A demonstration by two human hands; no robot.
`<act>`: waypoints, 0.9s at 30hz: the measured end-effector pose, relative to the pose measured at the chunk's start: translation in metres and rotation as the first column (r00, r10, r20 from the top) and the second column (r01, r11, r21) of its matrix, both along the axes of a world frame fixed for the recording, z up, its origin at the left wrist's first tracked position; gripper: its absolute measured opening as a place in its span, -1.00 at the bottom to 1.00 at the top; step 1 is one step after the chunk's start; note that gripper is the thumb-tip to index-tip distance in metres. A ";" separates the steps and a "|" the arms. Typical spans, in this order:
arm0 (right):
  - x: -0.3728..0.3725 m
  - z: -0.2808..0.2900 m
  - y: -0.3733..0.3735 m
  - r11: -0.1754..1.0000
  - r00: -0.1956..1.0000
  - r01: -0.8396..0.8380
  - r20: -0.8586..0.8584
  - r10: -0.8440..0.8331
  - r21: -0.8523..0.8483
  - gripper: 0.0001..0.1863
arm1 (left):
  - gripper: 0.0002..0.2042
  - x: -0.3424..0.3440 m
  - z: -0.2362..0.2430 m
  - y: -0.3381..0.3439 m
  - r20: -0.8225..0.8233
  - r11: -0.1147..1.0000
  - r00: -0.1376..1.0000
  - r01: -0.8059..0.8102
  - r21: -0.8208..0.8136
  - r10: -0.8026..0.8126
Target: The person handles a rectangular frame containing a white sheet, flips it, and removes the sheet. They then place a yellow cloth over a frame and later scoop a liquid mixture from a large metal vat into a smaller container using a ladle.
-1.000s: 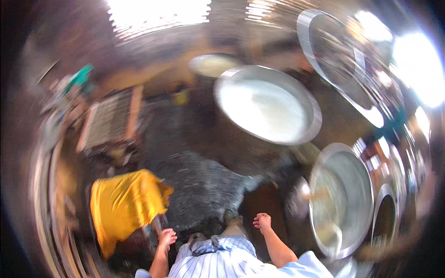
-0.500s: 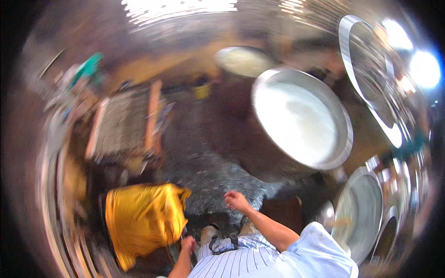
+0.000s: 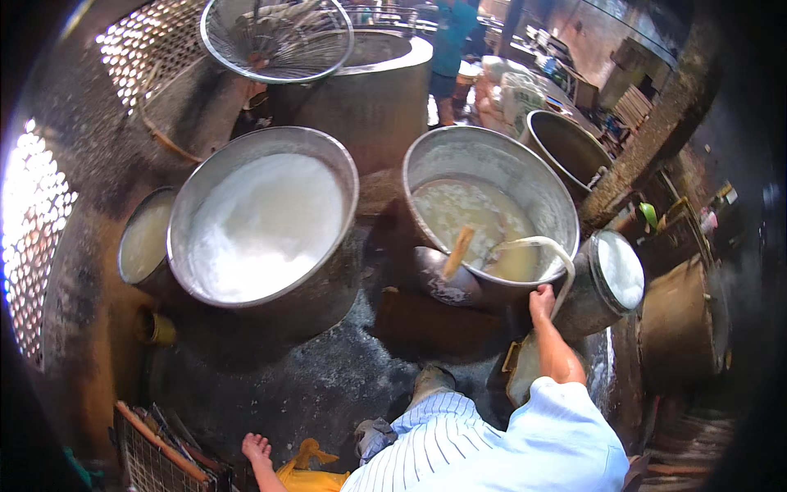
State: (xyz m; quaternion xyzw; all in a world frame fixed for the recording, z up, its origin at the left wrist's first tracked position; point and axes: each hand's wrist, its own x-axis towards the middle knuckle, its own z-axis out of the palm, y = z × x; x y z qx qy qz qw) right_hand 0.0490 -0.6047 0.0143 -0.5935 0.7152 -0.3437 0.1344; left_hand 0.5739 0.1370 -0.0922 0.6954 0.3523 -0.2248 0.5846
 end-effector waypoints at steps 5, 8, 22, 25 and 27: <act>-0.075 0.034 -0.088 0.994 0.962 0.102 -0.251 -0.105 -0.023 -0.28 | -0.67 -0.023 0.040 -0.126 0.155 0.987 0.974 0.161 0.022 -0.162; -0.094 0.035 -0.133 0.997 0.944 -0.035 -0.326 0.055 0.067 -0.23 | -0.68 -0.093 0.029 -0.213 0.020 0.978 0.981 0.196 -0.068 -0.195; -0.115 0.011 -0.249 0.767 0.752 -0.463 -0.261 0.606 0.445 -0.52 | -0.73 -0.233 0.039 -0.343 -0.197 0.921 0.909 0.384 0.060 -0.366; -0.121 -0.006 -0.241 0.804 0.822 -0.439 -0.181 0.540 0.402 -0.50 | -0.72 -0.229 0.045 -0.354 -0.146 0.960 0.951 0.279 0.032 -0.272; -0.117 -0.001 -0.235 0.758 0.783 -0.517 -0.139 0.607 0.398 -0.52 | -0.72 -0.238 0.043 -0.360 -0.164 0.958 0.946 0.287 0.023 -0.280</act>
